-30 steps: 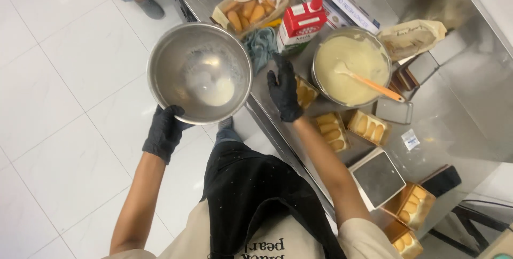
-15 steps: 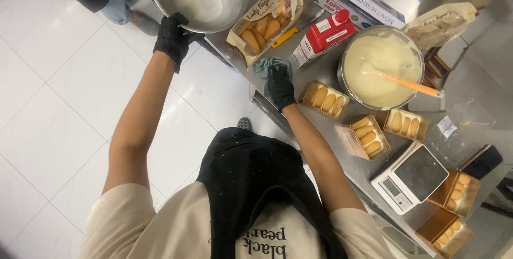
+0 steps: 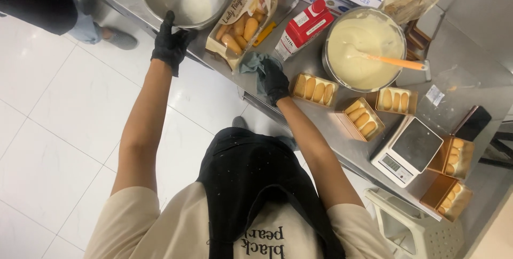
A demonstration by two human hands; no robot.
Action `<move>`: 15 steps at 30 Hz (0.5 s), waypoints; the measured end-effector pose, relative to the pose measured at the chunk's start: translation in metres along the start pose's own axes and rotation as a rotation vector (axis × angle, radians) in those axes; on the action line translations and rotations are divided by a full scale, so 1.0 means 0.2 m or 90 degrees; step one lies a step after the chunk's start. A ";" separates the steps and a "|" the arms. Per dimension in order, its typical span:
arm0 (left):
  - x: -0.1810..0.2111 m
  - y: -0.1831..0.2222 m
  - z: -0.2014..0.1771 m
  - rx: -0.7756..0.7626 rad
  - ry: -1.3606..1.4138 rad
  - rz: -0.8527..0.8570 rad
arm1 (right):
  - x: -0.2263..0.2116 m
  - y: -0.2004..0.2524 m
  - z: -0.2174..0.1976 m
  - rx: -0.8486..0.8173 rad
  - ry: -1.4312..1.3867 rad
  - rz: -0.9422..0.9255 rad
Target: Preparing a dessert by layering ladyfingers and cream in plastic containers.
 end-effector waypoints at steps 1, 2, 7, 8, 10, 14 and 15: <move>0.00 0.08 0.04 0.011 0.043 -0.008 | -0.03 0.01 -0.03 0.016 -0.020 -0.003; -0.06 0.12 0.00 0.012 0.042 -0.012 | -0.04 0.02 -0.03 0.015 -0.019 0.002; -0.54 0.40 -0.41 0.008 -0.278 0.224 | -0.21 0.10 -0.26 0.166 -0.144 -0.109; -0.63 0.48 -0.33 0.004 -0.280 0.218 | -0.25 0.11 -0.30 0.169 -0.141 -0.103; -0.91 0.66 -0.18 -0.161 -0.422 -0.026 | -0.32 0.16 -0.39 0.158 -0.173 -0.131; -1.24 0.51 -0.08 -0.195 -0.423 -0.109 | -0.28 0.31 -0.56 0.128 -0.209 -0.153; -1.28 0.45 -0.07 -0.222 -0.443 -0.066 | -0.28 0.38 -0.63 0.104 -0.259 -0.143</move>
Point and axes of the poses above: each hand's wrist, its own y-axis away from the middle knuckle, its own z-axis out of the palm, x = y × z, the point moved 4 cm from there along -y, towards the middle knuckle, and after that the axes turned 8 degrees about z, right-handed, at the moved point
